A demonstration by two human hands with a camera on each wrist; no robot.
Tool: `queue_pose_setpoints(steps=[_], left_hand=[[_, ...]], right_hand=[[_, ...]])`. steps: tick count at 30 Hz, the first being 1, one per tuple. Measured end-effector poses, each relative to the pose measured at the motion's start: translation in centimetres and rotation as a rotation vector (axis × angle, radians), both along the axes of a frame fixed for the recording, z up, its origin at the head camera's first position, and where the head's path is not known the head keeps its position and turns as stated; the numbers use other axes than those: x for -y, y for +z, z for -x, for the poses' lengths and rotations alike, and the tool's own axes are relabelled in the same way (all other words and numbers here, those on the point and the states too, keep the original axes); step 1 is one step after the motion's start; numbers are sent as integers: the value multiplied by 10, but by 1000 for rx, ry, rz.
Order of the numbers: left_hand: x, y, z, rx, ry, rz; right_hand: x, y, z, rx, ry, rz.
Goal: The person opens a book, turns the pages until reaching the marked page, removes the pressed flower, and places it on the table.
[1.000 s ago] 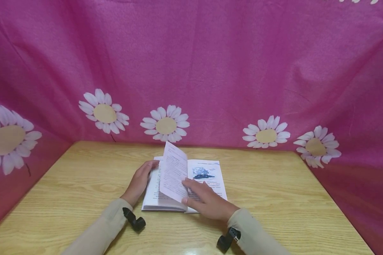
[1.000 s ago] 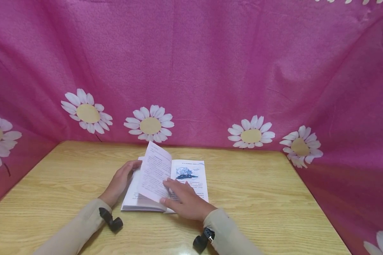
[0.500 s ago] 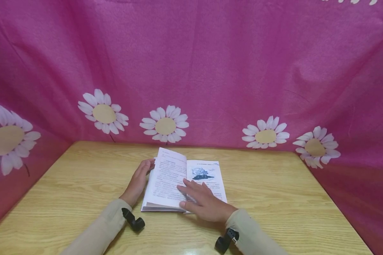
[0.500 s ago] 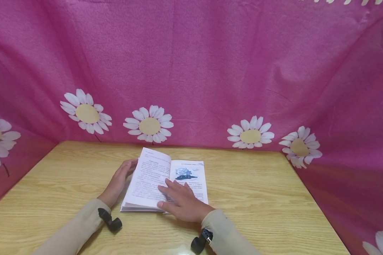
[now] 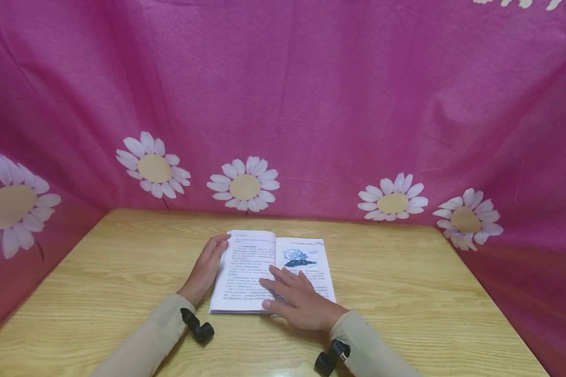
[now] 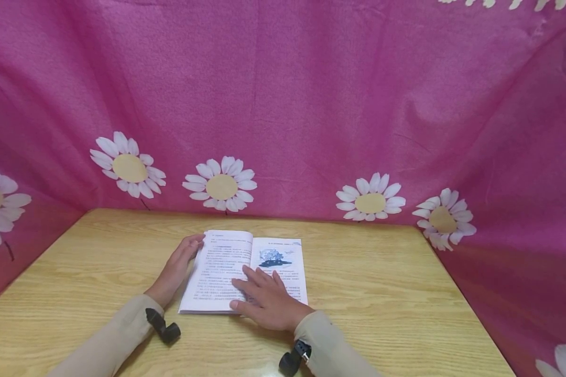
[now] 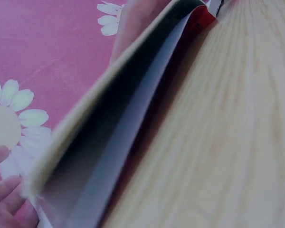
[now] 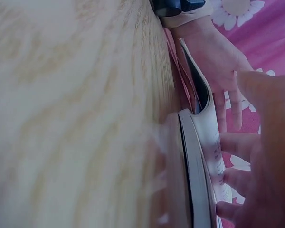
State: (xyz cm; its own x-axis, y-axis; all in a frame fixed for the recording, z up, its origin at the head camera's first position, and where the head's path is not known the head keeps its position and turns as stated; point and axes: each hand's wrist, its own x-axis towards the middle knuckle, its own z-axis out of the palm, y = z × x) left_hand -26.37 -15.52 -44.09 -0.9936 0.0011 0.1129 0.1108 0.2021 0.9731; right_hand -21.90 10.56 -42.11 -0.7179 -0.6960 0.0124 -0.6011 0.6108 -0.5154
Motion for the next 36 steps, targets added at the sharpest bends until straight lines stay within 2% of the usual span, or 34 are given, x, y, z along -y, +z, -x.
queue_pose_setpoints(steps=[5, 10, 14, 19, 22, 24, 27, 29, 32, 36], left_hand=[[0, 0, 0, -16, -36, 6], [0, 0, -1, -45, -128, 42], [1, 0, -3, -46, -208, 133], [0, -1, -4, -70, -268, 248], [-1, -2, -4, -128, -292, 367], [-2, -3, -3, -174, -305, 480], [-4, -5, -3, -195, -312, 616], [-5, -5, -3, -185, -311, 657], [-5, -4, -4, -164, -308, 669], [-5, -4, -4, -172, -315, 679]], right_hand=[[1, 0, -1, -29, -4, -15], [3, -1, 0, -43, -6, -26], [5, -2, 0, -68, -10, -41], [7, -1, 0, -86, -15, -56], [8, -1, -1, -95, -18, -66], [8, -1, 0, -101, -19, -74], [8, -1, 0, -112, -17, -79], [8, -1, 0, -117, -13, -82], [7, 1, 0, -126, -3, -84], [5, 2, 1, -114, 0, -65]])
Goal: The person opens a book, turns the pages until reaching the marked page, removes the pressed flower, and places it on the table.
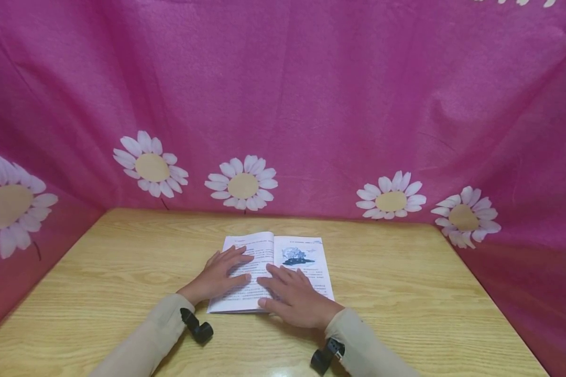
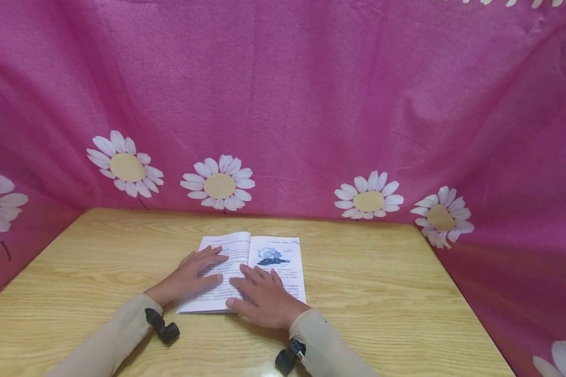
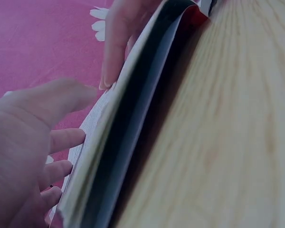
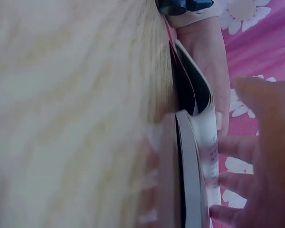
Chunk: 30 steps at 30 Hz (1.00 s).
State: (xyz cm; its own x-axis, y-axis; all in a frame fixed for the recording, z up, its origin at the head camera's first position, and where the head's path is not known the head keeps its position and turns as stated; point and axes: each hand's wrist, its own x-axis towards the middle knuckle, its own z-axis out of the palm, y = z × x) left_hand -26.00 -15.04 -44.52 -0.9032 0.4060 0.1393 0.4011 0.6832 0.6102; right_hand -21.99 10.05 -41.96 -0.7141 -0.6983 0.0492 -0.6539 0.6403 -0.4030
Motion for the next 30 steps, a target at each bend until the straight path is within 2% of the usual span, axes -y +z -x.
queue_pose_setpoints(steps=[6, 11, 14, 19, 30], left_hand=[[0, -1, 0, -4, -13, 30], [0, -2, 2, -9, -12, 41], [0, -2, 1, -7, -11, 42], [-1, -2, 1, -7, -2, 59], [-1, -4, 0, -10, 5, 66]], right_hand=[[-5, 3, 6, 71, -22, 102], [-16, 7, 15, 73, -65, 154], [-24, 8, 21, 81, -120, 175], [-39, 8, 30, 168, -231, 230], [-61, 0, 45, 198, -331, 186]])
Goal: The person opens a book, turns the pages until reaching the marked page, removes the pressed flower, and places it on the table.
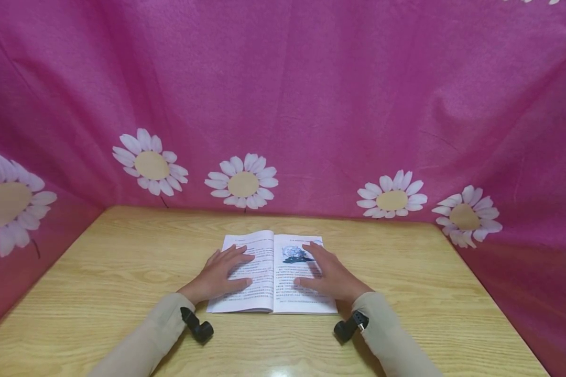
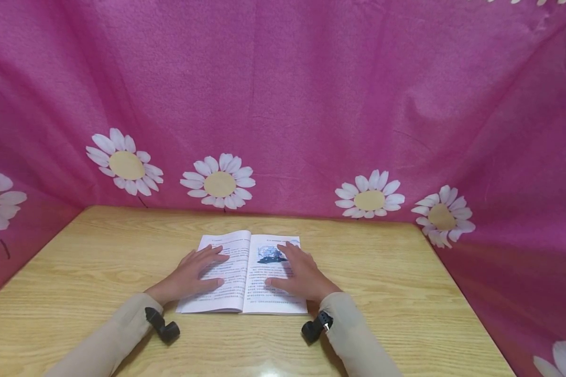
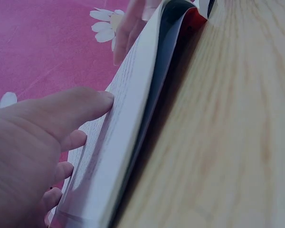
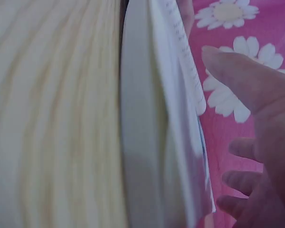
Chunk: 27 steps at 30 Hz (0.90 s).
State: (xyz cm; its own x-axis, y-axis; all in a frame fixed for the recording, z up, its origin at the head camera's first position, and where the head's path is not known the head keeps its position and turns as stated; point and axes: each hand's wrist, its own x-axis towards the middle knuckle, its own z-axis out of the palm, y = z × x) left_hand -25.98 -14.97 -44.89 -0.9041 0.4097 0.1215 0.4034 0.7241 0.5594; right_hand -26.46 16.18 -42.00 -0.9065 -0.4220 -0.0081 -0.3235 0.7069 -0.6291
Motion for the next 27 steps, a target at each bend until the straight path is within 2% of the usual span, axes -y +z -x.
queue_pose_setpoints(steps=[8, 14, 27], left_hand=[[0, 0, 0, -6, -5, 9], [0, 1, 0, -3, -3, 14], [1, 2, 0, 5, -6, 12]], right_hand=[[-13, -8, 8, 8, -35, -36], [-19, -10, 11, 1, -44, -19], [-21, -13, 11, -3, -14, -37]])
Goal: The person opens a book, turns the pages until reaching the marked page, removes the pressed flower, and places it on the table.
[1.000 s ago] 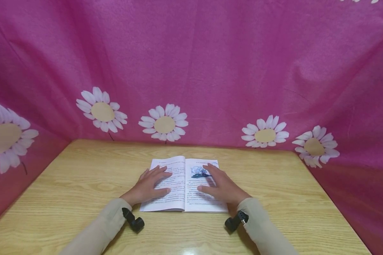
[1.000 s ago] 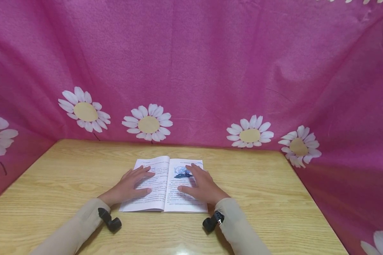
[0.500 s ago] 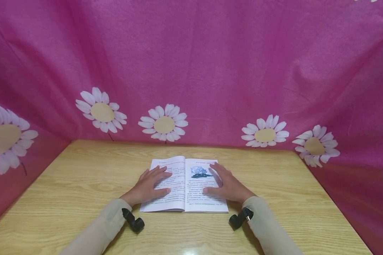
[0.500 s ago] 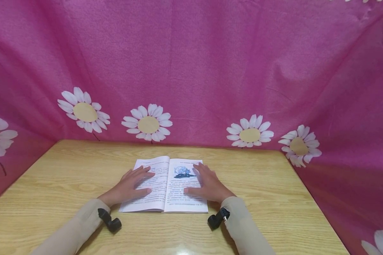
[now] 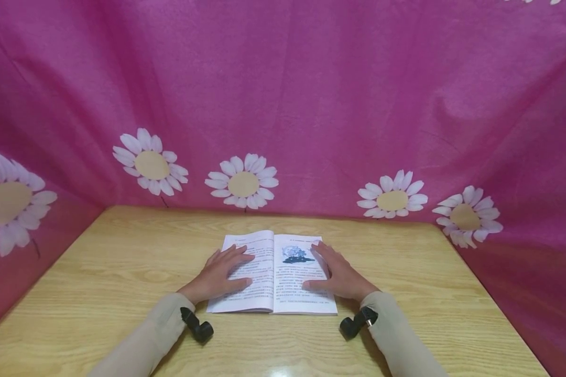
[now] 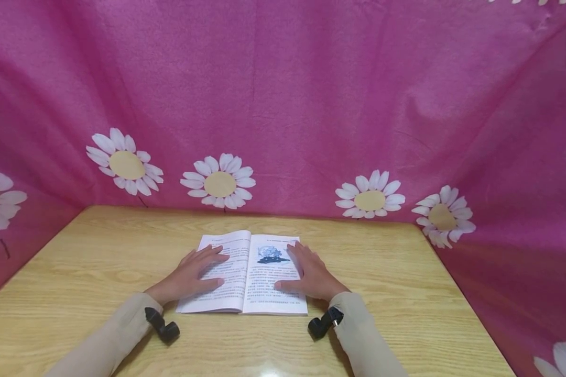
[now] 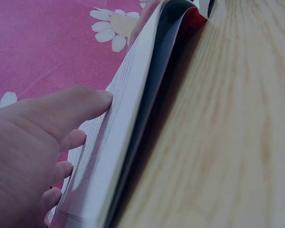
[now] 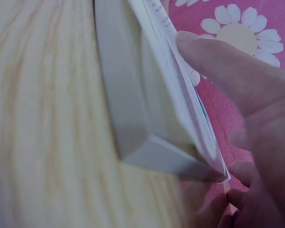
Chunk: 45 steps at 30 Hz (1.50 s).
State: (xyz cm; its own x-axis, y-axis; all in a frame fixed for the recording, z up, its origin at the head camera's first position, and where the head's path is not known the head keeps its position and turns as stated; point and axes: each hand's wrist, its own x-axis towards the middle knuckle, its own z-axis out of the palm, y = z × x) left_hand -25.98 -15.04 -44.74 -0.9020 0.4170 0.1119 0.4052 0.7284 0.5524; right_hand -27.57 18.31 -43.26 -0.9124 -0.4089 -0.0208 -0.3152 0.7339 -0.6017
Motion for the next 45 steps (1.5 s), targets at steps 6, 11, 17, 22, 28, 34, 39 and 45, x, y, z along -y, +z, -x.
queue_pose_setpoints(steps=[6, 11, 17, 22, 28, 34, 39, 45], left_hand=[[0, 1, -1, 3, -5, -12], [0, 1, -1, -6, -7, -19], [0, -1, -2, -4, 0, -13], [0, 0, -2, -10, 2, -13], [-1, 1, -3, -3, 3, -9], [-1, 2, -3, 2, 2, -8], [-2, 3, -4, 5, 3, -11], [-2, 4, -3, -1, 2, -2]], right_hand=[[-1, -1, 0, -4, 20, -32], [-2, -4, 1, -25, 42, -78], [-1, -4, 1, -20, 36, -94], [-1, -3, 0, -23, 37, -87], [-1, -2, -1, -18, 28, -69], [0, -3, -1, 8, -10, -62], [0, -4, -1, 44, -55, -48], [-2, -3, 0, 55, -81, 48]])
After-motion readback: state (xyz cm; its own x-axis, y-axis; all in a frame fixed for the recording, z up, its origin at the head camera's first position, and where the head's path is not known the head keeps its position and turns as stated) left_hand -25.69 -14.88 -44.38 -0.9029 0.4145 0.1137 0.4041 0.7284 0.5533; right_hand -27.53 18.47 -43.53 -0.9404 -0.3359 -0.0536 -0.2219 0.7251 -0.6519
